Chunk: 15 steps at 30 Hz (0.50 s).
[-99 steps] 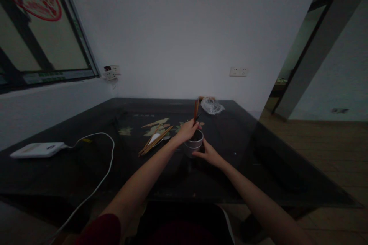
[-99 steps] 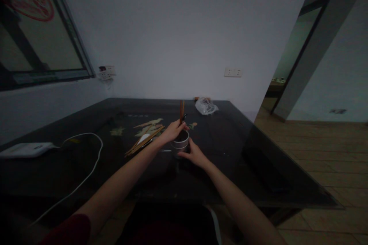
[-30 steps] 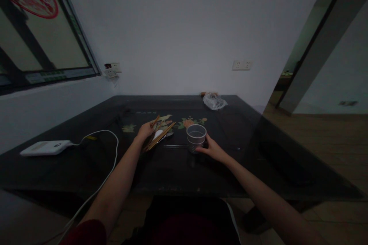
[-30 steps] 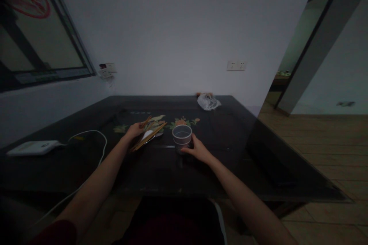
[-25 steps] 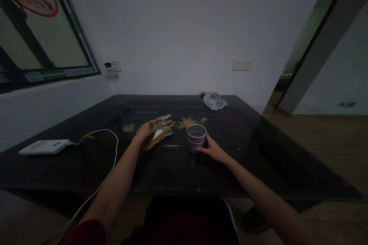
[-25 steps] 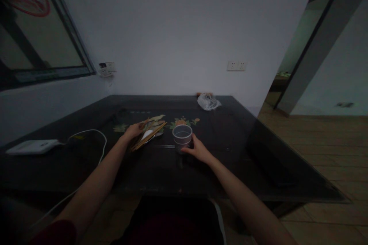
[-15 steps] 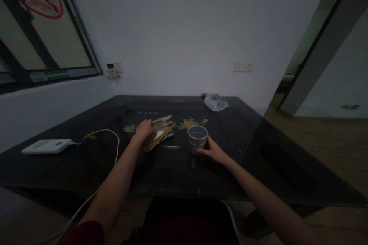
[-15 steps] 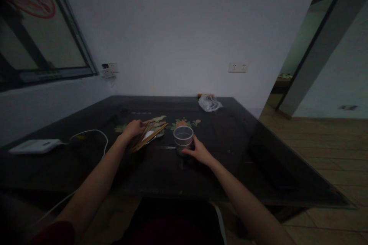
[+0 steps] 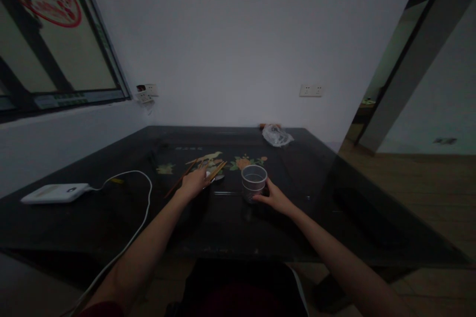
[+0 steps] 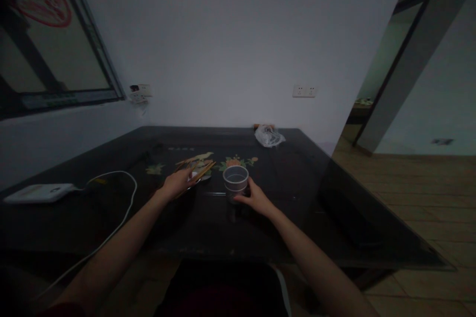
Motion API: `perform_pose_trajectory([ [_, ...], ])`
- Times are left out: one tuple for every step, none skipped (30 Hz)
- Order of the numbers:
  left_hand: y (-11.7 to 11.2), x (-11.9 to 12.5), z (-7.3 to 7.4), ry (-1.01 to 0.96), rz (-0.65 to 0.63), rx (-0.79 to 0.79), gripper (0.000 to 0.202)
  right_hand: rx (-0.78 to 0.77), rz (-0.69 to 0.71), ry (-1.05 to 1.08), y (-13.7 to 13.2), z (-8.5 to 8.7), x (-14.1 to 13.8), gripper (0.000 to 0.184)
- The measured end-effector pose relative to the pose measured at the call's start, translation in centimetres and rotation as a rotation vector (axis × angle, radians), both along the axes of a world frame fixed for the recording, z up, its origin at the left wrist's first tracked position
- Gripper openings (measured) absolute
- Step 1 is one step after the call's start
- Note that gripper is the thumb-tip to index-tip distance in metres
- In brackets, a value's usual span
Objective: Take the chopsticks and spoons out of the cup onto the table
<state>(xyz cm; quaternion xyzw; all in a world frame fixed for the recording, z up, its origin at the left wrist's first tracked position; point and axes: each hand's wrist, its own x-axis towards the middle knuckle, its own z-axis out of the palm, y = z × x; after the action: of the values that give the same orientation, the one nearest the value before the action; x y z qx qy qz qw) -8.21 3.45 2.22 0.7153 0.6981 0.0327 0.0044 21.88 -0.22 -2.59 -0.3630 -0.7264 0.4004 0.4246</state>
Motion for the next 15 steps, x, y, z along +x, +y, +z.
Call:
perform_pose_trajectory([
  [-0.1, 0.1, 0.0, 0.009, 0.011, 0.002, 0.039, 0.006, -0.006, -0.008, 0.0, 0.0, 0.0, 0.079],
  [-0.1, 0.2, -0.1, 0.018, 0.019, 0.003, 0.039, 0.013, -0.012, -0.015, 0.0, 0.0, 0.0, 0.079],
  [-0.2, 0.3, -0.1, 0.028, 0.025, 0.003, 0.038, 0.018, -0.015, -0.022, 0.0, 0.0, 0.1, 0.079],
  [-0.2, 0.4, -0.2, 0.036, 0.028, 0.002, 0.038, 0.02, -0.016, -0.025, 0.1, 0.0, 0.1, 0.078],
  [-0.3, 0.5, -0.3, 0.041, 0.026, 0.001, 0.038, 0.016, -0.013, -0.025, 0.1, 0.0, 0.1, 0.079],
  [-0.3, 0.6, -0.4, 0.043, 0.019, 0.001, 0.038, 0.01, -0.008, -0.023, 0.1, -0.1, 0.1, 0.079],
  [-0.4, 0.6, -0.6, 0.042, 0.008, 0.002, 0.038, 0.004, -0.007, -0.021, 0.2, -0.1, 0.1, 0.079],
  [-0.4, 0.7, -0.7, 0.037, -0.002, 0.007, 0.038, -0.001, -0.008, -0.02, 0.2, -0.1, 0.1, 0.079],
  [-0.4, 0.8, -0.8, 0.034, -0.01, 0.014, 0.038, -0.004, -0.012, -0.021, 0.2, -0.1, 0.1, 0.079],
  [-0.4, 0.8, -0.9, 0.034, -0.014, 0.02, 0.037, -0.007, -0.015, -0.023, 0.2, -0.1, 0.1, 0.079],
  [-0.3, 0.9, -1.0, 0.036, -0.012, 0.025, 0.037, -0.008, -0.018, -0.025, 0.2, -0.1, 0.1, 0.08],
  [-0.3, 1.0, -1.0, 0.039, -0.01, 0.029, 0.036, -0.009, -0.017, -0.026, 0.2, -0.1, 0.1, 0.08],
  [-0.3, 1.0, -1.1, 0.041, -0.008, 0.03, 0.036, -0.01, -0.014, -0.026, 0.2, 0.0, 0.1, 0.081],
  [-0.3, 1.0, -1.1, 0.04, -0.01, 0.03, 0.037, -0.009, -0.011, -0.026, 0.1, 0.0, 0.1, 0.081],
  [-0.3, 1.1, -1.1, 0.037, -0.011, 0.029, 0.037, -0.006, -0.009, -0.027, 0.1, 0.1, 0.1, 0.081],
])
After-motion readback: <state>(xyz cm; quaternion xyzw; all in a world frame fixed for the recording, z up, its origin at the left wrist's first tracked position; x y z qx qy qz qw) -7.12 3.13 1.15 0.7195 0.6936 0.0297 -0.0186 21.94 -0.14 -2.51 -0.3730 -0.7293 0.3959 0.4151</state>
